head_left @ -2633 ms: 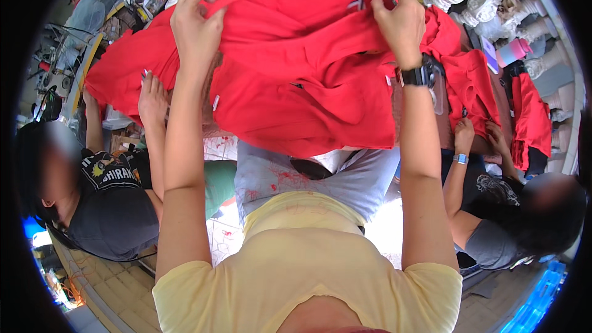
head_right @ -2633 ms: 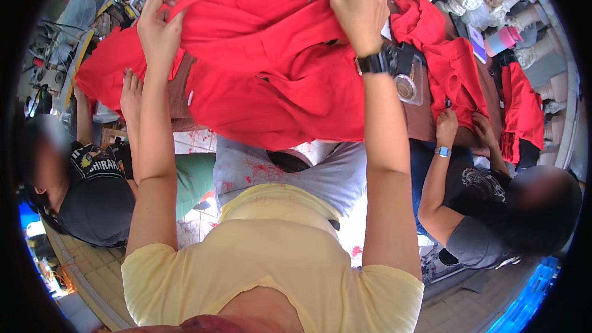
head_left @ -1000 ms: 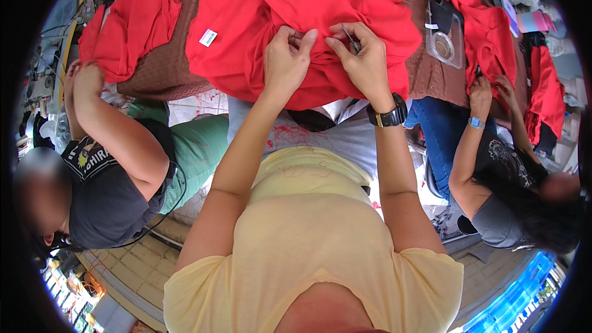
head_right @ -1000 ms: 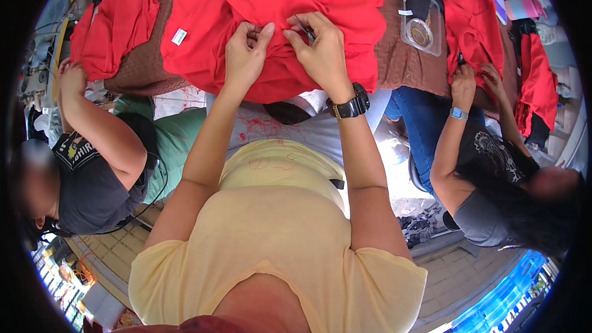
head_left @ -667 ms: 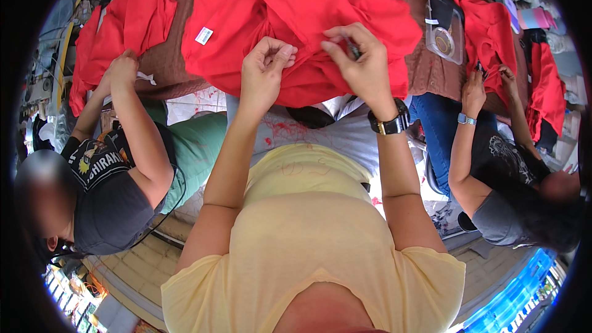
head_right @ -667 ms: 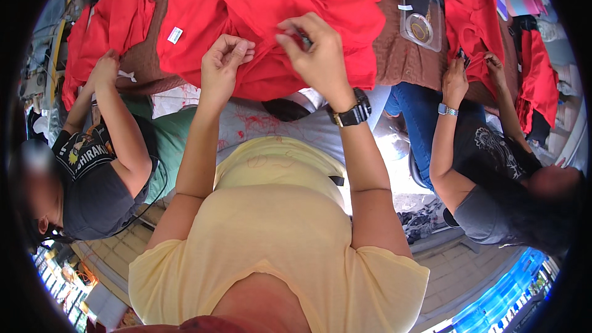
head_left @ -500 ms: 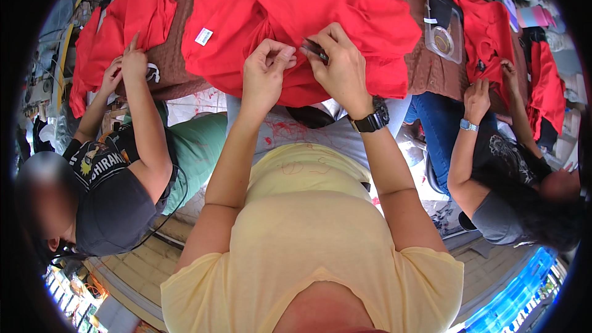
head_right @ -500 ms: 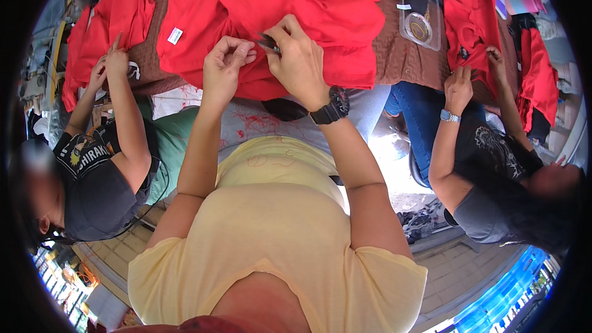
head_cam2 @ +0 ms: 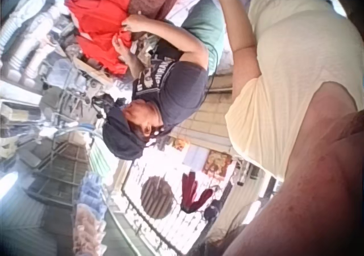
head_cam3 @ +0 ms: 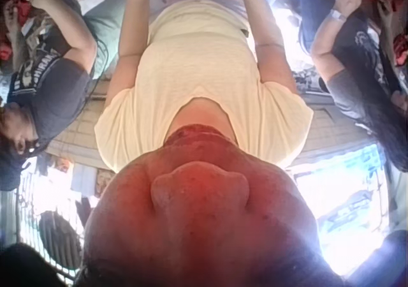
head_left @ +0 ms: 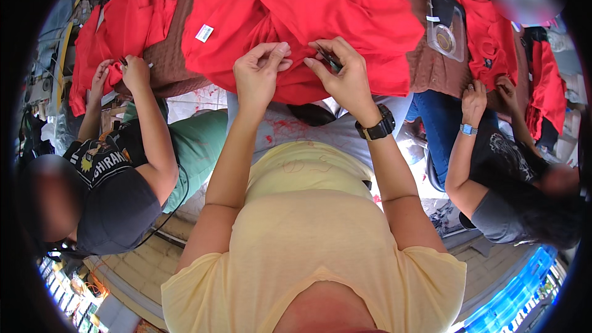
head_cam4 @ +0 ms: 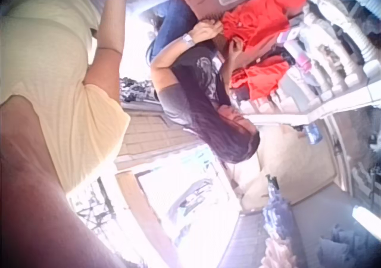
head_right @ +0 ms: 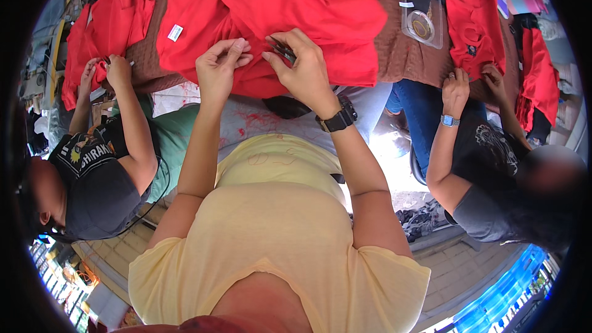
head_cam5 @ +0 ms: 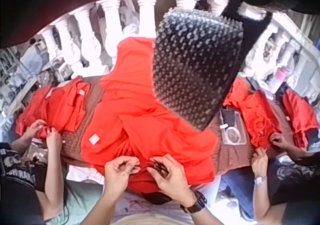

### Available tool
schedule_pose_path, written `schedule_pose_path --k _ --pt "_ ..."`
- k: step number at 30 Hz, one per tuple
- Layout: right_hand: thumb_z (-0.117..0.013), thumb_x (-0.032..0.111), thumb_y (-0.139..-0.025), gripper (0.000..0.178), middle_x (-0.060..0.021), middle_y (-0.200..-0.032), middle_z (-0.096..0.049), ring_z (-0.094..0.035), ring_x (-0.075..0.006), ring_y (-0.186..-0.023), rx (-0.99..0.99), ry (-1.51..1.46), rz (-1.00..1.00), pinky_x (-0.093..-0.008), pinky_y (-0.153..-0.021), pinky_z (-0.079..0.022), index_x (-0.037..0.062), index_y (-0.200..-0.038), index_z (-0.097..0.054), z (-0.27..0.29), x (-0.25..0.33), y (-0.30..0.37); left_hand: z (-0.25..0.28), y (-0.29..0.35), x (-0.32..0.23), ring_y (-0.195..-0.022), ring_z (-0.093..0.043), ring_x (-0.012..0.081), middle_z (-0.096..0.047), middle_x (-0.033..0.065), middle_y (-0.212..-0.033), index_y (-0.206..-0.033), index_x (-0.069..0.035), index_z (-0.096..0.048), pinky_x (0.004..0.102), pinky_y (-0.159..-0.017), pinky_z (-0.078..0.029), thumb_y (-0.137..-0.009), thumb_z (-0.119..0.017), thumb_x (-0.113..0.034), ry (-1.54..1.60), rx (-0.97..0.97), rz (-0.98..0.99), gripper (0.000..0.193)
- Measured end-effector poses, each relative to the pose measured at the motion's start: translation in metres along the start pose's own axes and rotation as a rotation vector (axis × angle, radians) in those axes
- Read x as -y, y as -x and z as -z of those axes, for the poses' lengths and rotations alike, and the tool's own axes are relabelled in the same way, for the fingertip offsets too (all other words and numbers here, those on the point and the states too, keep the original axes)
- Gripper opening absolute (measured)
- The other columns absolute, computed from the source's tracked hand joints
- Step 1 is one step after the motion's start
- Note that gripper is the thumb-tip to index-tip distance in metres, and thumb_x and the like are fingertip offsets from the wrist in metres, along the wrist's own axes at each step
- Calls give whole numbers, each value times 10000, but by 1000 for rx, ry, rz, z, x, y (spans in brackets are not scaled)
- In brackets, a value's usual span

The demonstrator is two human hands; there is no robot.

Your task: The person trims excess threads from several red shirts using small shears, picking up and setting down one shirt at a time on a work table.

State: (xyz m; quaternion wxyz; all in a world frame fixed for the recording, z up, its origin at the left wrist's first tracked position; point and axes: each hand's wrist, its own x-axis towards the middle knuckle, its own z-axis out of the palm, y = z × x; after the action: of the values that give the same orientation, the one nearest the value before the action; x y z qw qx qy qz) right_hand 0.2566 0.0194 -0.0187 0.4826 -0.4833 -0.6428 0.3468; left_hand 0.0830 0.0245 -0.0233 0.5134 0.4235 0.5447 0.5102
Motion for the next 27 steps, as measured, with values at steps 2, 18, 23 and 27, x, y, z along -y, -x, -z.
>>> schedule_pose_path --k 2,18,23,27 --pt "-744 29 -828 243 -151 -969 -675 -695 -252 -882 39 3 -19 -325 -800 -540 -40 -1049 -673 4 3 0 5 4 -5 -825 -703 153 -714 123 -973 -1027 72 -670 251 -730 -590 -982 -632 -116 -115 -7 7 197" --pt "-725 98 -872 256 -119 -899 -676 -636 -181 -800 26 -99 -126 -313 -748 -509 -29 -1080 -646 4 5 5 -1 -7 -4 -713 -636 87 -678 48 -806 -976 31 -680 214 -641 -515 -966 -670 -152 -171 115 58 184" --pt "-559 346 -1009 385 -85 -720 -577 -532 -148 -684 170 -280 -407 -303 -631 -439 -31 -976 -626 7 38 -2 5 0 -1 -793 -662 101 -698 56 -881 -1039 28 -686 227 -688 -537 -982 -641 -135 -120 99 -29 179" --pt "-466 436 -1031 522 -83 -670 -536 -505 -145 -660 156 -248 -488 -320 -620 -419 -42 -877 -610 4 26 -6 3 2 -4 -802 -648 98 -692 59 -930 -1064 30 -665 238 -699 -540 -981 -642 -136 -147 90 -21 187"
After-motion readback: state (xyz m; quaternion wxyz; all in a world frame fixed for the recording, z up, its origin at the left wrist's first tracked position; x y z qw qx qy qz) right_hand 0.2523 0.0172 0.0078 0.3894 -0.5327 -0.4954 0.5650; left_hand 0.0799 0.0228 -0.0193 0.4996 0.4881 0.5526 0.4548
